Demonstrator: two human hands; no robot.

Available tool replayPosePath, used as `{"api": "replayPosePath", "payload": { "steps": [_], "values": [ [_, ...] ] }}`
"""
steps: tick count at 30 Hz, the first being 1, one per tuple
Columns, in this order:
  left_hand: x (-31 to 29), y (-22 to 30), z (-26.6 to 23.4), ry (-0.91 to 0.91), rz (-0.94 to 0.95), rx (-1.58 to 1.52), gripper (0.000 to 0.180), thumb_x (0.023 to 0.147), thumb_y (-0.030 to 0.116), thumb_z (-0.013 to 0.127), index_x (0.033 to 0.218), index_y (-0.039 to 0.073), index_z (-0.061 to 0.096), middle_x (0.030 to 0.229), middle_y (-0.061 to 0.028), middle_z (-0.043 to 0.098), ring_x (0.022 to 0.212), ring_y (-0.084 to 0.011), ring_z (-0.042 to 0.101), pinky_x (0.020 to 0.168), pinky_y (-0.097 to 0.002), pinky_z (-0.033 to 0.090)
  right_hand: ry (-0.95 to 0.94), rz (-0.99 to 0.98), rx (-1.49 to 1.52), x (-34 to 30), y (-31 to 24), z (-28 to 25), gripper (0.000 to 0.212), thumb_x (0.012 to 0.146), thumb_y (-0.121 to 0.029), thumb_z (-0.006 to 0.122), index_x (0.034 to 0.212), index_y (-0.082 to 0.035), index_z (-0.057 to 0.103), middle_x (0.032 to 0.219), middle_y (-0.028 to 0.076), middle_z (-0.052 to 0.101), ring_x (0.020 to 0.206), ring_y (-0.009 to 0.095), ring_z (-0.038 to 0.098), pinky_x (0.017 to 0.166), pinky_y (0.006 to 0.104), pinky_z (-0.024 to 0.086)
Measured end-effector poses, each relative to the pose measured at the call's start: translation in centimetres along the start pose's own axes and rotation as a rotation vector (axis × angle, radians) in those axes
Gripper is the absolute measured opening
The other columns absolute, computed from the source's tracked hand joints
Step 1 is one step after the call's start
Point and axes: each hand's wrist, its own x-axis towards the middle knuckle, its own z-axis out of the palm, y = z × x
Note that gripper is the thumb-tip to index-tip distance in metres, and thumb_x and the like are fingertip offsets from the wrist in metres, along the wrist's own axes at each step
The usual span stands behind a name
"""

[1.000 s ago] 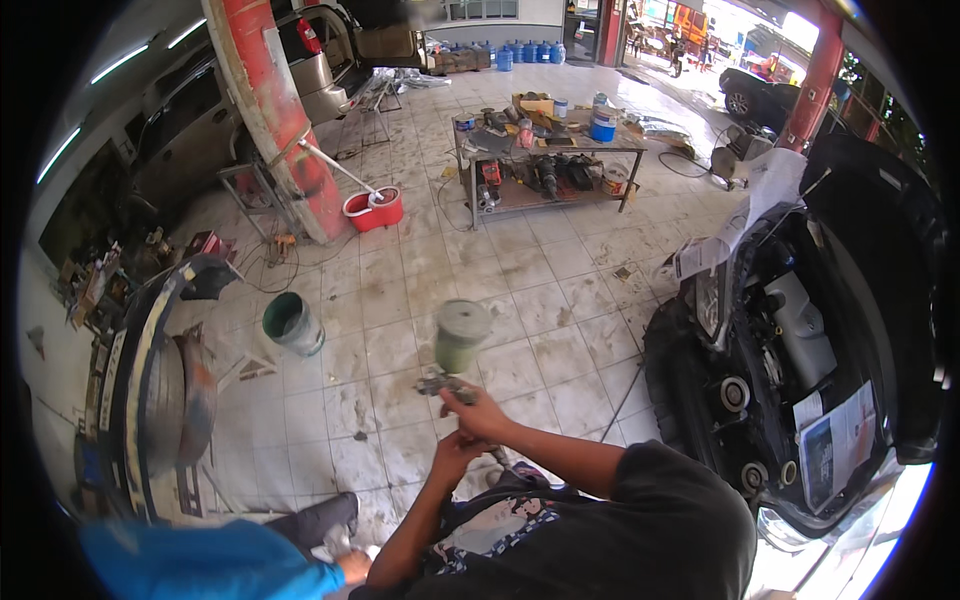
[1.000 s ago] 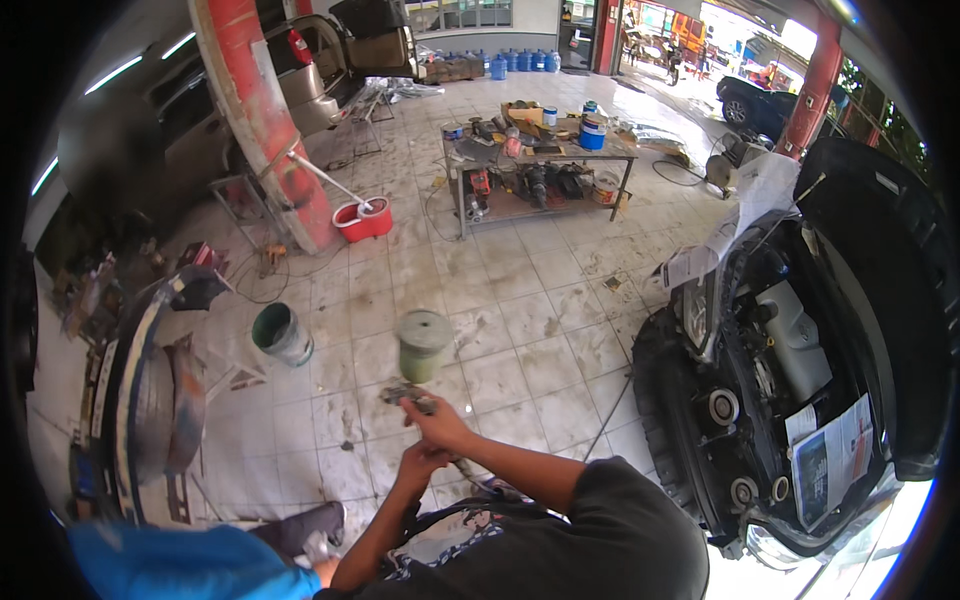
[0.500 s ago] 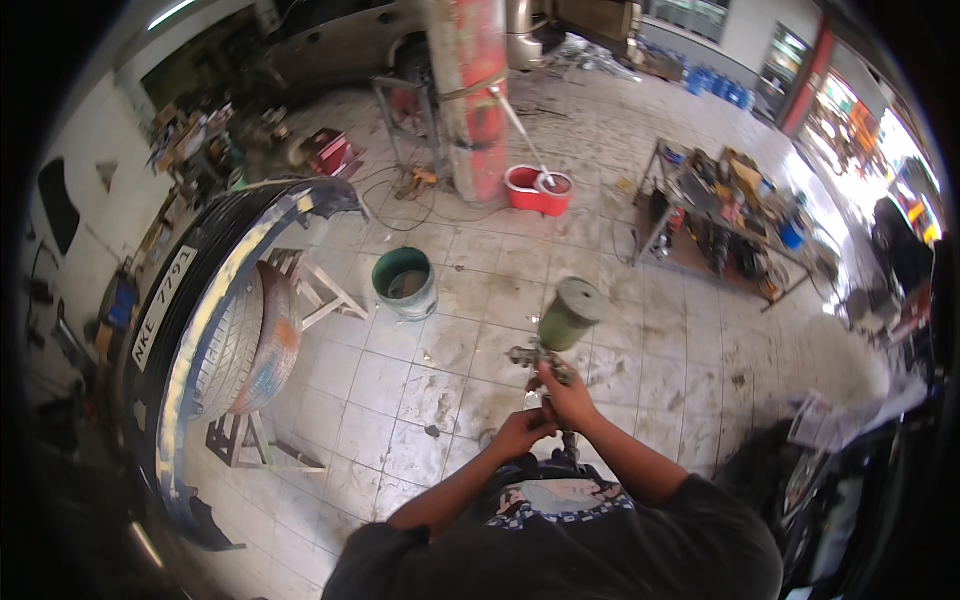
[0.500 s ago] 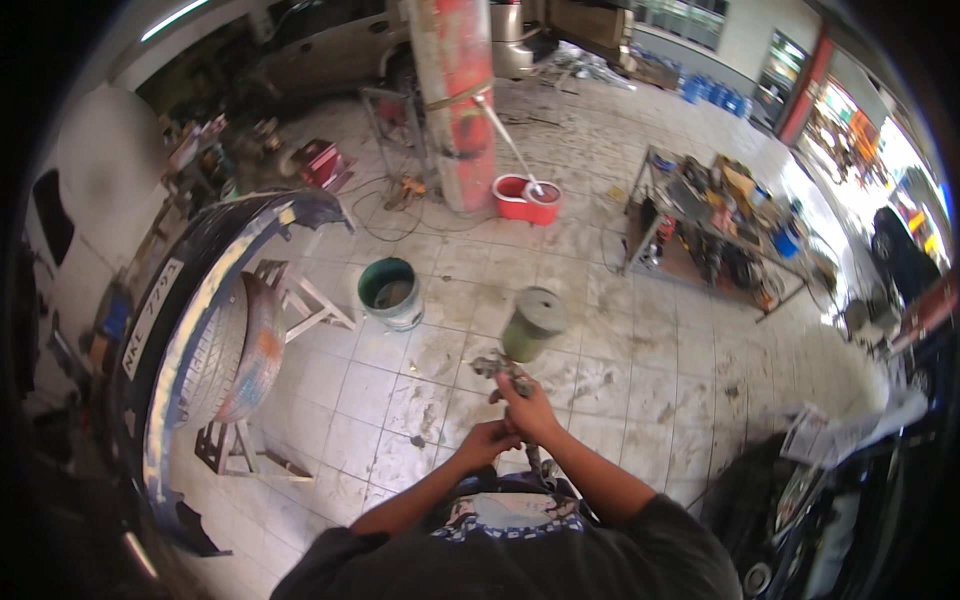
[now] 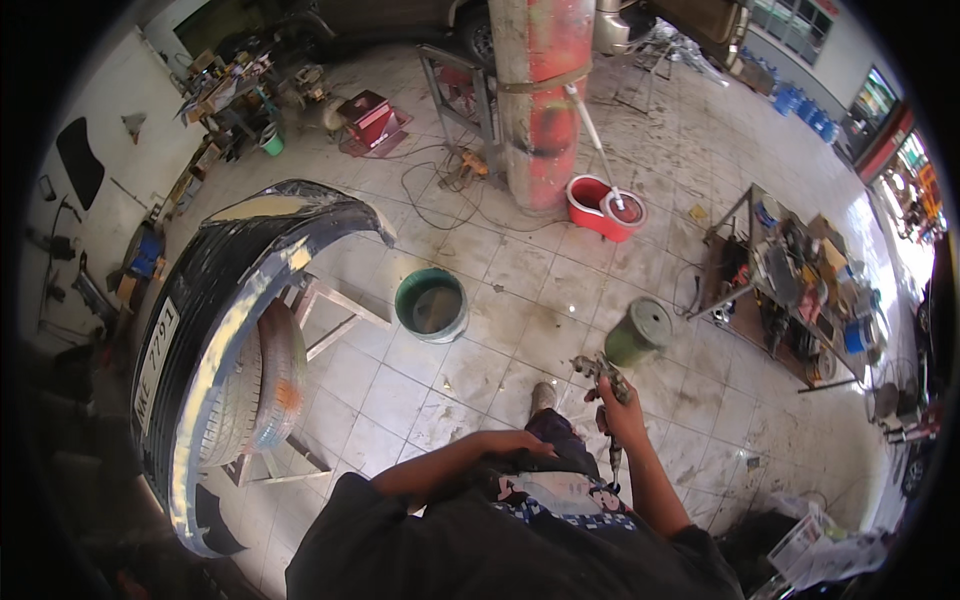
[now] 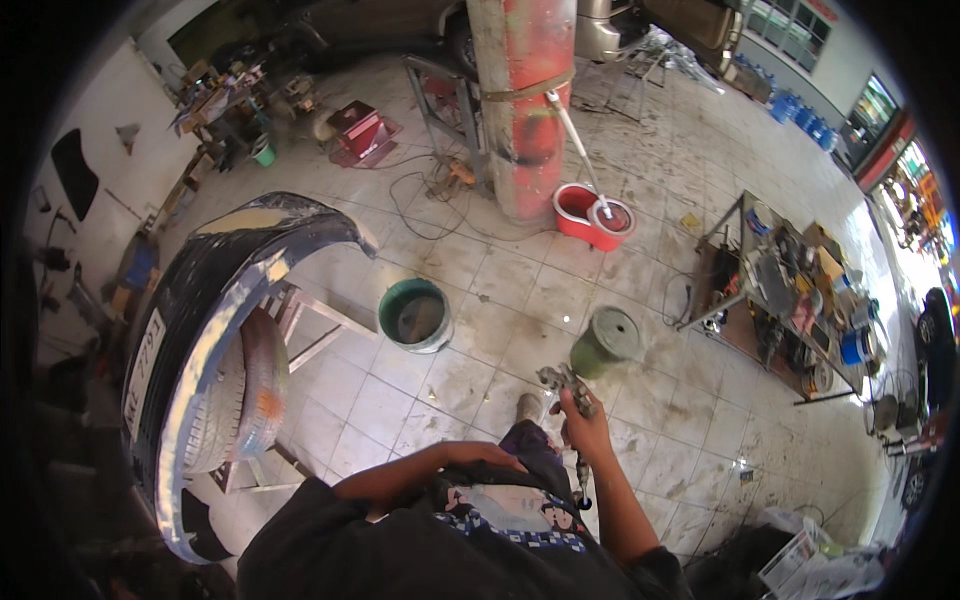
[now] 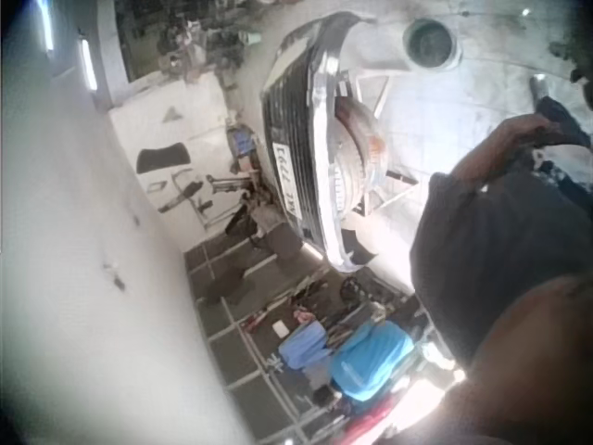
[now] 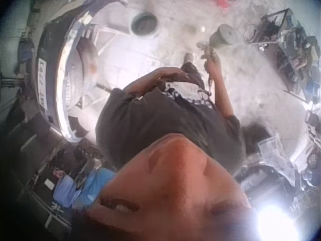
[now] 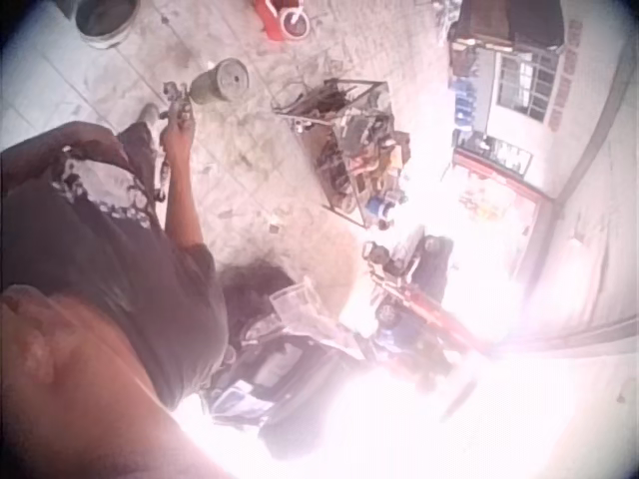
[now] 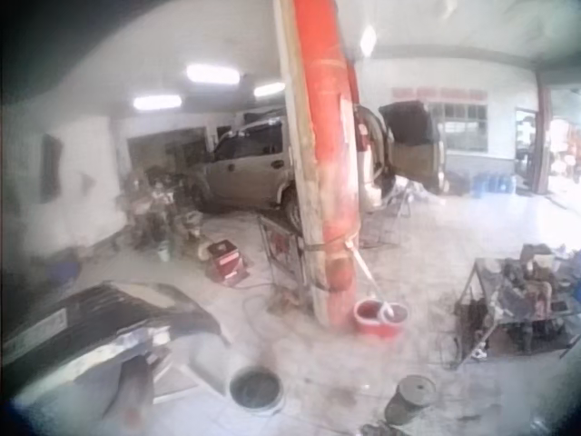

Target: The person uses a spray gun to apply green paint to a car bumper and then to a car headlight assembly. The person moves around the garage to reach different parts and reloads the spray gun from a paint can.

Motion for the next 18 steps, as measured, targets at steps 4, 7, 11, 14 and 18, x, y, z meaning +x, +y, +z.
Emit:
{"api": "replayPosePath", "payload": {
  "steps": [4,7,11,14,18],
  "values": [
    [-3.3,4.3,-8.1,0.304,-0.068,0.211,0.049,0.105,0.044,0.055,0.133,0.005,0.066,0.13,-0.0082,0.069,0.121,-0.0171,0.061,0.105,-0.0327,0.045,-0.216,0.017,-0.152,13.6,-5.3,2.0,0.03,0.104,-0.035,0.059,0.11,-0.006,0.058,0.081,0.005,0.069,0.039,0.009,0.049,0.035,0.0267,0.036],
    [-6.0,5.2,-12.5,0.556,-0.073,0.418,0.041,0.101,0.039,0.062,0.129,0.01,0.068,0.122,-0.0125,0.072,0.114,-0.023,0.068,0.101,-0.0346,0.05,-0.381,0.026,-0.305,23.2,-9.4,6.1,0.045,0.1,-0.034,0.067,0.136,-0.007,0.061,0.077,0.0,0.068,0.045,0.007,0.047,0.042,0.0265,0.038],
    [-7.9,4.8,-18.1,0.976,-0.211,0.27,0.037,0.098,0.034,0.068,0.125,0.009,0.07,0.116,-0.0134,0.074,0.109,-0.0277,0.07,0.096,-0.0363,0.053,-0.519,-0.097,-0.335,33.9,-13.1,13.0,0.048,0.099,-0.033,0.068,0.14,-0.008,0.06,0.08,0.001,0.069,0.059,0.008,0.057,0.055,0.0278,0.048],
    [-8.8,5.5,-24.7,1.097,-0.139,0.325,0.034,0.096,0.026,0.071,0.124,0.008,0.071,0.112,-0.0115,0.076,0.102,-0.0224,0.072,0.091,-0.0334,0.055,-0.571,-0.23,-0.3,40.6,-14.6,18.8,0.05,0.101,-0.031,0.066,0.143,-0.007,0.056,0.082,0.002,0.069,0.068,0.009,0.061,0.064,0.0281,0.051],
    [-10.5,9.4,-35.5,1.171,-0.035,0.417,0.026,0.096,0.018,0.07,0.119,0.005,0.072,0.106,-0.0116,0.076,0.096,-0.0229,0.073,0.083,-0.0362,0.057,-0.675,-0.199,-0.36,48.6,-17.6,24.4,0.053,0.102,-0.031,0.065,0.145,-0.004,0.053,0.088,0.004,0.069,0.08,0.01,0.064,0.077,0.0291,0.053]
  ]
}}
